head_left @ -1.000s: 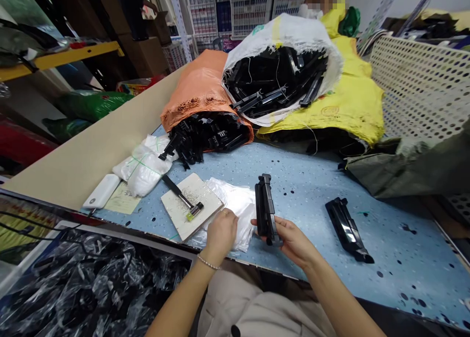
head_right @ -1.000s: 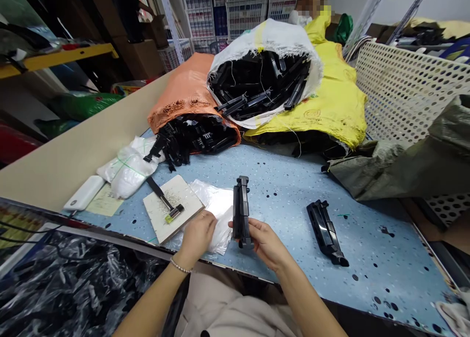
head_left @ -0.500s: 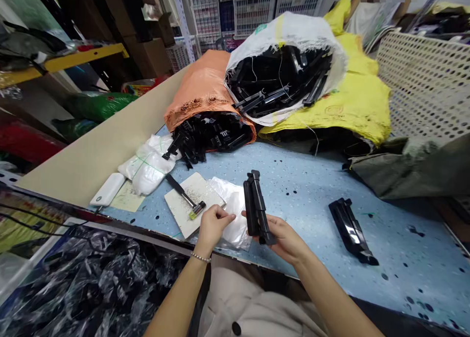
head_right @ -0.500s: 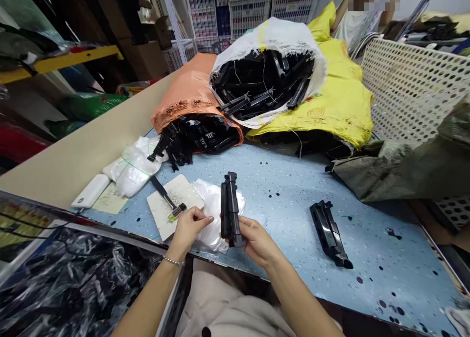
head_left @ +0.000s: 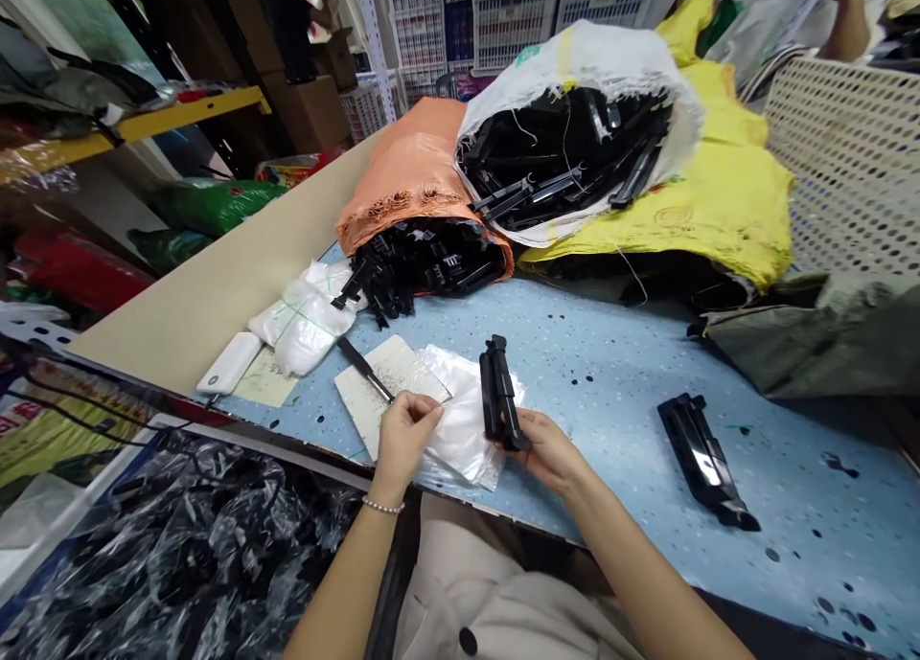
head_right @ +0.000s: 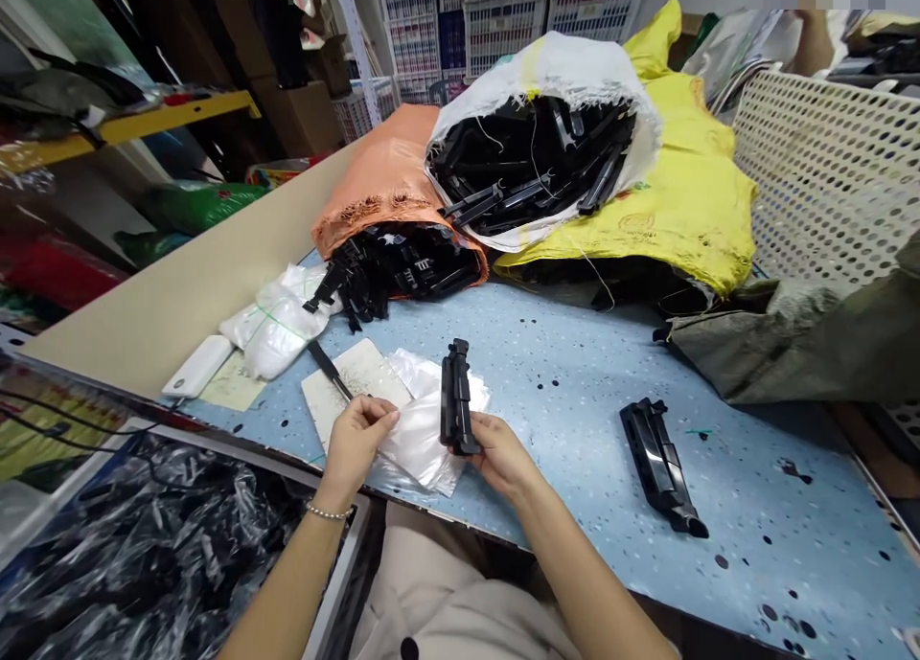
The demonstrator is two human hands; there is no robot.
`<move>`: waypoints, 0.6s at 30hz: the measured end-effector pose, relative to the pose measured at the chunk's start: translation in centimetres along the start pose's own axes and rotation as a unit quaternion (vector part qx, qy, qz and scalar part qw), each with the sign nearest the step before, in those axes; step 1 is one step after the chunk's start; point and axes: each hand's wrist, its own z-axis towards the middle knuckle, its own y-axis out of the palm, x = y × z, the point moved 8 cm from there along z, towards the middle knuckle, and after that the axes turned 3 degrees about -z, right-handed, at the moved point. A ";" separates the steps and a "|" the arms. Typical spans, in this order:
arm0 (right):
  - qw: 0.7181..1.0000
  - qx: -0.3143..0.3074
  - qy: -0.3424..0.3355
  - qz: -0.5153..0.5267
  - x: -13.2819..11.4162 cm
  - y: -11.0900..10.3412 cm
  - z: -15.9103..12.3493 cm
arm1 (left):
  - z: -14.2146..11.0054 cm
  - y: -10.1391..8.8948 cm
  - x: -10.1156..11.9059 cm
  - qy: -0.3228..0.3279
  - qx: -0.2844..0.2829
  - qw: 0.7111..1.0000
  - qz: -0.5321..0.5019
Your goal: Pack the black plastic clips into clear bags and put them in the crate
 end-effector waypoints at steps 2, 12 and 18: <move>1.000 0.017 -0.014 -0.013 -0.3 -0.4 -0.5 | -0.3 0.4 1.8 0.111 -0.021 0.986 0.120; 0.980 -0.115 0.155 0.048 3.7 2.1 -6.5 | 0.2 2.6 1.1 0.142 -0.179 0.947 0.224; 0.976 -0.065 0.182 0.101 6.3 0.0 -5.2 | -3.0 3.2 2.6 0.194 -0.213 0.915 0.283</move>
